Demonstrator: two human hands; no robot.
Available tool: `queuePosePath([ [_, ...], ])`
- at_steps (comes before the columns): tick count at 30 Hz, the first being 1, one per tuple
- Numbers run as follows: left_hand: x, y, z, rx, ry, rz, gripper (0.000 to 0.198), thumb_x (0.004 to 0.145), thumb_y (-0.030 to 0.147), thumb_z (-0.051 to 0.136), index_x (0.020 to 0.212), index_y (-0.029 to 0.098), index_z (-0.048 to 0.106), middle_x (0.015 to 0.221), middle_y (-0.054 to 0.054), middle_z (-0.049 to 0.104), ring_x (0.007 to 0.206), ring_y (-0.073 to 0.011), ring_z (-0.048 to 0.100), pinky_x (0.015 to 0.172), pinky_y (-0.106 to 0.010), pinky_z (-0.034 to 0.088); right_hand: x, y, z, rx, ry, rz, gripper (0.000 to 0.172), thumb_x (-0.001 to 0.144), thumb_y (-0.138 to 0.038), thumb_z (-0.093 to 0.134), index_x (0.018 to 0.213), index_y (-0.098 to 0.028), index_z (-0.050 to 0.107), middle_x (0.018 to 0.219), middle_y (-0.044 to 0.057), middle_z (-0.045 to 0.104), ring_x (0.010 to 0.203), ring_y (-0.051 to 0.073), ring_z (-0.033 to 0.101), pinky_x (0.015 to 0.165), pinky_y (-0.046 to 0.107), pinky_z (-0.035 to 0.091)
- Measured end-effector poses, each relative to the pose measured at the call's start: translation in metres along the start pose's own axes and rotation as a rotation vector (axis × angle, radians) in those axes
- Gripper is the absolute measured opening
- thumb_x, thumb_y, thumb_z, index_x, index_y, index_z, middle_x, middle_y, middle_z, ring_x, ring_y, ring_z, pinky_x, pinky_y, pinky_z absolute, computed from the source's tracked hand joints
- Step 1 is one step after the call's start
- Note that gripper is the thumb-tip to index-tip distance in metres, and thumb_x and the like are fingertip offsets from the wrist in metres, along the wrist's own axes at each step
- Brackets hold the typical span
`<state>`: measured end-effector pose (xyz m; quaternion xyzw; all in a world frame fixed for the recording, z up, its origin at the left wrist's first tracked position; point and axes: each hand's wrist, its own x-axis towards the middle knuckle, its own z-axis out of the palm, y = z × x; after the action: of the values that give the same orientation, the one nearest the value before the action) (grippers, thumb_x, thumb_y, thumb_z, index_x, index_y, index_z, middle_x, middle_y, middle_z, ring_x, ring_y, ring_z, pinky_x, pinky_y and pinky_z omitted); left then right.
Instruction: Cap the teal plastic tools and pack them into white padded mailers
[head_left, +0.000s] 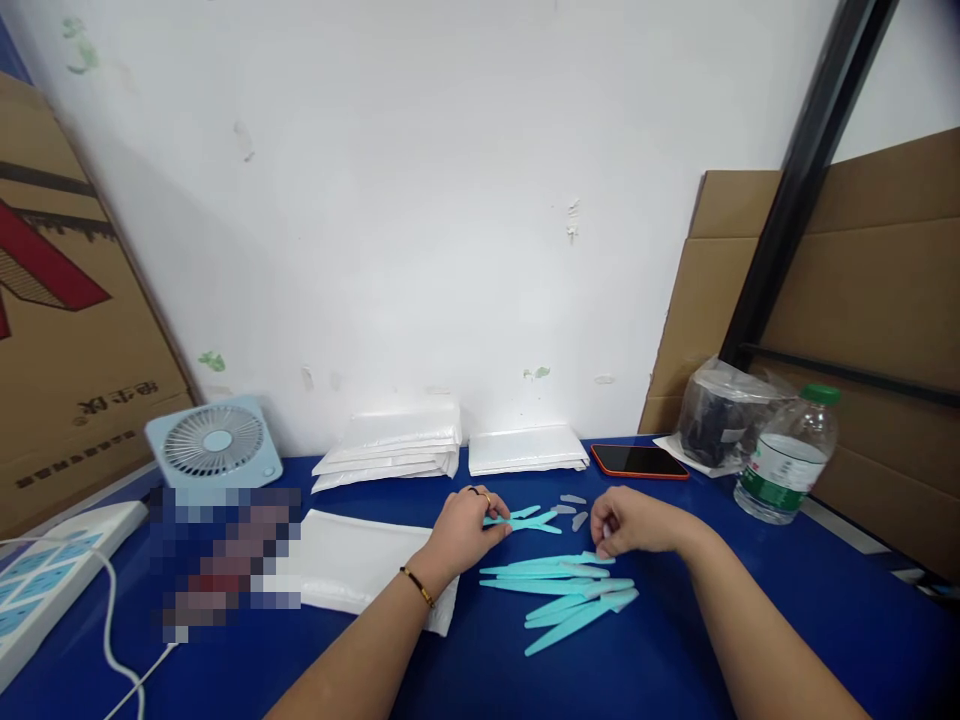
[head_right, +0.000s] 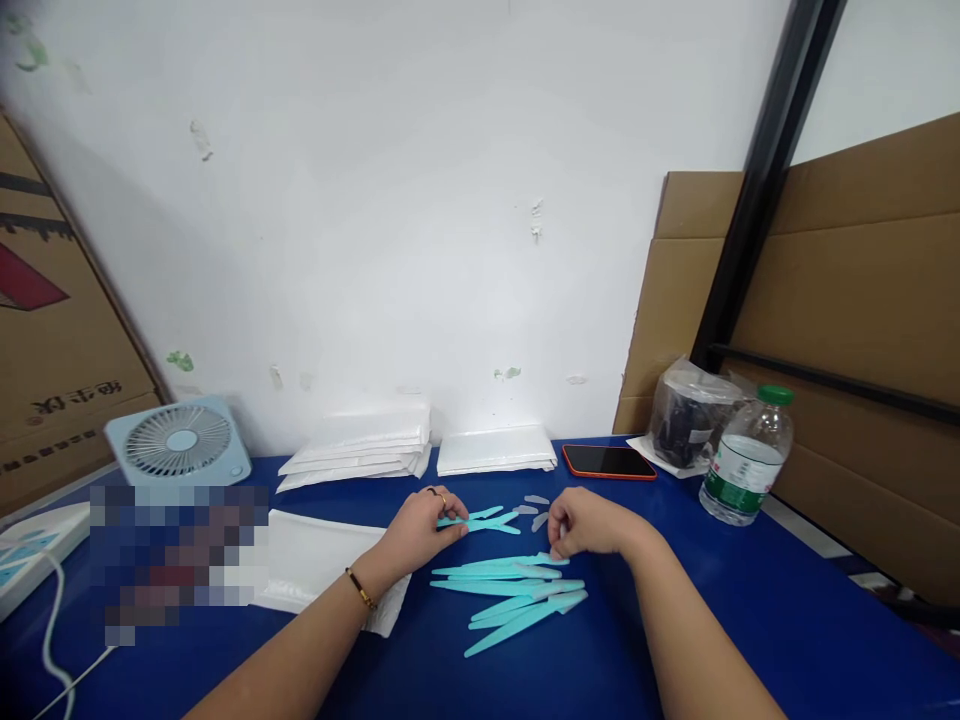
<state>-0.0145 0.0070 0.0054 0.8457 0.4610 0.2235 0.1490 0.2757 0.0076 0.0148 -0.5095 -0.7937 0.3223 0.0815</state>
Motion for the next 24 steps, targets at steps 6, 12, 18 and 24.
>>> queuePosePath([
  [6, -0.006, 0.015, 0.007, 0.001, -0.128, 0.146, 0.017, 0.076, 0.041, 0.059, 0.081, 0.027, 0.066, 0.083, 0.003, 0.065, 0.085, -0.0162, 0.055, 0.077, -0.026, 0.036, 0.002, -0.017, 0.009, -0.042, -0.036, -0.082, 0.020, 0.061, -0.031, 0.069, 0.070, -0.014, 0.065, 0.061, -0.001, 0.057, 0.055, 0.010, 0.048, 0.050, 0.019, 0.033],
  [12, 0.001, 0.009, 0.010, 0.045, -0.092, 0.059, 0.014, 0.078, 0.032, 0.056, 0.074, 0.024, 0.066, 0.081, 0.002, 0.067, 0.083, -0.0164, 0.056, 0.076, -0.028, 0.035, 0.005, -0.028, 0.011, 0.022, 0.134, -0.095, 0.022, 0.068, -0.036, 0.064, 0.076, -0.015, 0.064, 0.064, 0.000, 0.056, 0.058, 0.011, 0.047, 0.051, 0.020, 0.033],
  [18, 0.004, -0.006, -0.003, 0.140, -0.031, -0.028, 0.010, 0.077, 0.031, 0.057, 0.077, 0.027, 0.067, 0.080, 0.003, 0.066, 0.085, -0.0189, 0.054, 0.075, -0.030, 0.034, 0.009, -0.006, 0.002, -0.023, 0.254, 0.014, 0.017, 0.067, -0.031, 0.063, 0.074, -0.015, 0.064, 0.068, 0.003, 0.062, 0.060, 0.014, 0.053, 0.052, 0.021, 0.036],
  [24, -0.005, 0.012, -0.008, 0.065, -0.035, 0.054, 0.022, 0.072, 0.043, 0.062, 0.088, 0.028, 0.065, 0.089, 0.002, 0.063, 0.087, -0.0171, 0.055, 0.074, -0.026, 0.036, 0.002, -0.020, 0.007, -0.030, 0.160, -0.050, 0.022, 0.069, -0.035, 0.063, 0.077, -0.015, 0.066, 0.066, 0.002, 0.062, 0.059, 0.013, 0.053, 0.051, 0.021, 0.036],
])
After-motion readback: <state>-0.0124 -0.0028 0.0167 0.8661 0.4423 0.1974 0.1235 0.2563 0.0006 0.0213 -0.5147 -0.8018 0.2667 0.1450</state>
